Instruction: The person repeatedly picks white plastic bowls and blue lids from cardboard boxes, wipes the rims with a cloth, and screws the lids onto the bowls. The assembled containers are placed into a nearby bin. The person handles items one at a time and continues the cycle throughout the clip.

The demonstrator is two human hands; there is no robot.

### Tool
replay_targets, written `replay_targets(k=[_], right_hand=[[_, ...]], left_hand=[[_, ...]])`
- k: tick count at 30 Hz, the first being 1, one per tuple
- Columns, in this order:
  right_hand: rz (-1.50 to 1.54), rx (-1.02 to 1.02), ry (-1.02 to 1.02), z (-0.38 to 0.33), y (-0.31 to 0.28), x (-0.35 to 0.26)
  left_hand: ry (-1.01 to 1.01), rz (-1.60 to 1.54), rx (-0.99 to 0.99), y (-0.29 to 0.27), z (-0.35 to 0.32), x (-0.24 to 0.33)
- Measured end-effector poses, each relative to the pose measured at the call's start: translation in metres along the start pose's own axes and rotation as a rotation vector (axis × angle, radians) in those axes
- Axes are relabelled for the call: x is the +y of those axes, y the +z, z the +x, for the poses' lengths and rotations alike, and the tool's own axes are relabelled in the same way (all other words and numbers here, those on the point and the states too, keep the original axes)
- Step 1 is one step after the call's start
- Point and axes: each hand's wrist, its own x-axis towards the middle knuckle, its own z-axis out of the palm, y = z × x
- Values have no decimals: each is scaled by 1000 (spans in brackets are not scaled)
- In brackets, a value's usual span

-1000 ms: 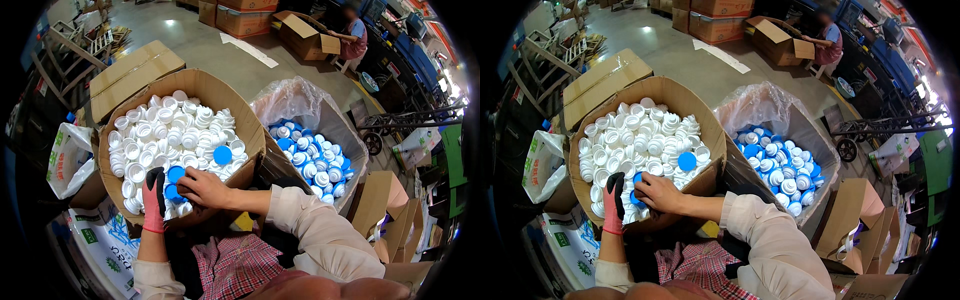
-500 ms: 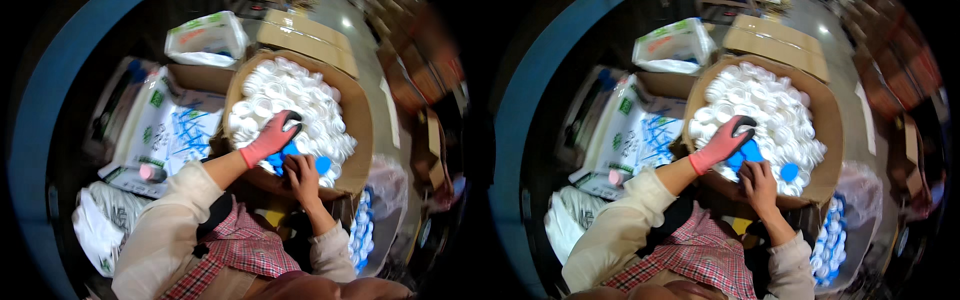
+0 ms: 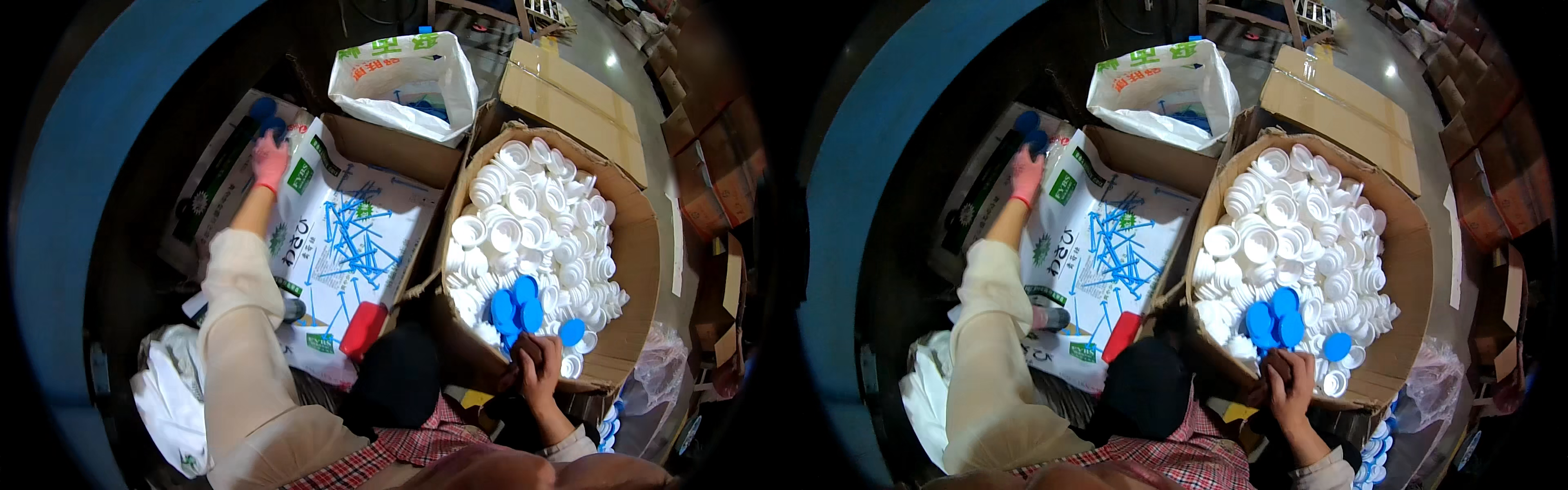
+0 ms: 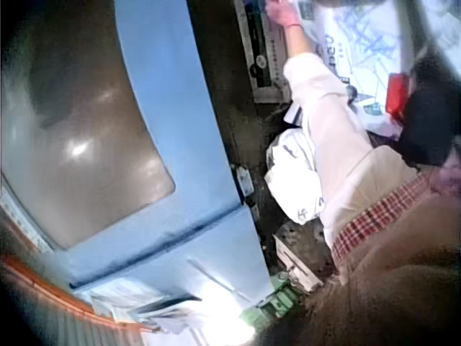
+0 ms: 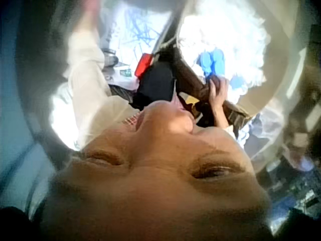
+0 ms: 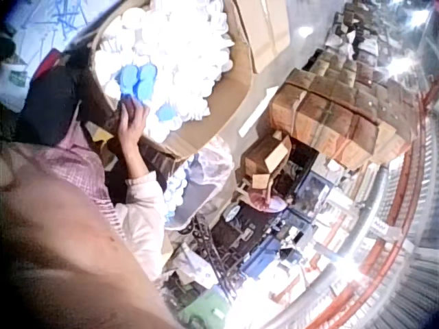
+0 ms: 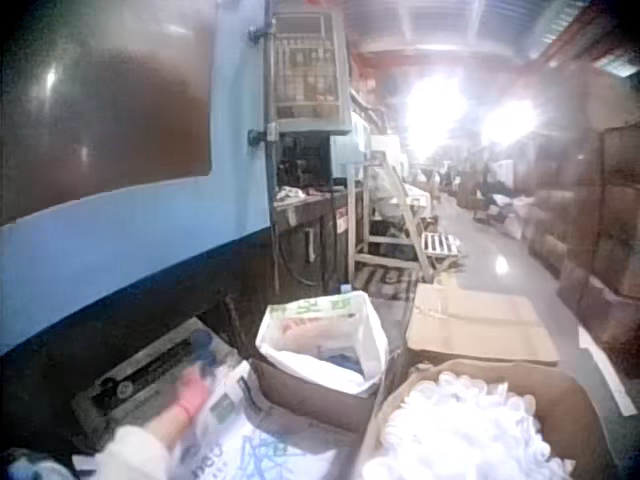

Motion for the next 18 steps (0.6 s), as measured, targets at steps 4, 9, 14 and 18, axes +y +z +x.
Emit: replay_targets(k=[4, 9, 14, 18], right_hand=[[-98, 23, 37, -6, 8, 5], [-177, -24, 122, -5, 13, 3], [-177, -64, 156, 3, 10, 3], [-182, -34, 113, 3, 9, 2]], left_hand=[[-189, 397, -120, 37, 82, -56], [-192, 499, -115, 101, 140, -116], [-143, 329, -211, 116, 149, -153], [55, 202, -22, 103, 90, -139]])
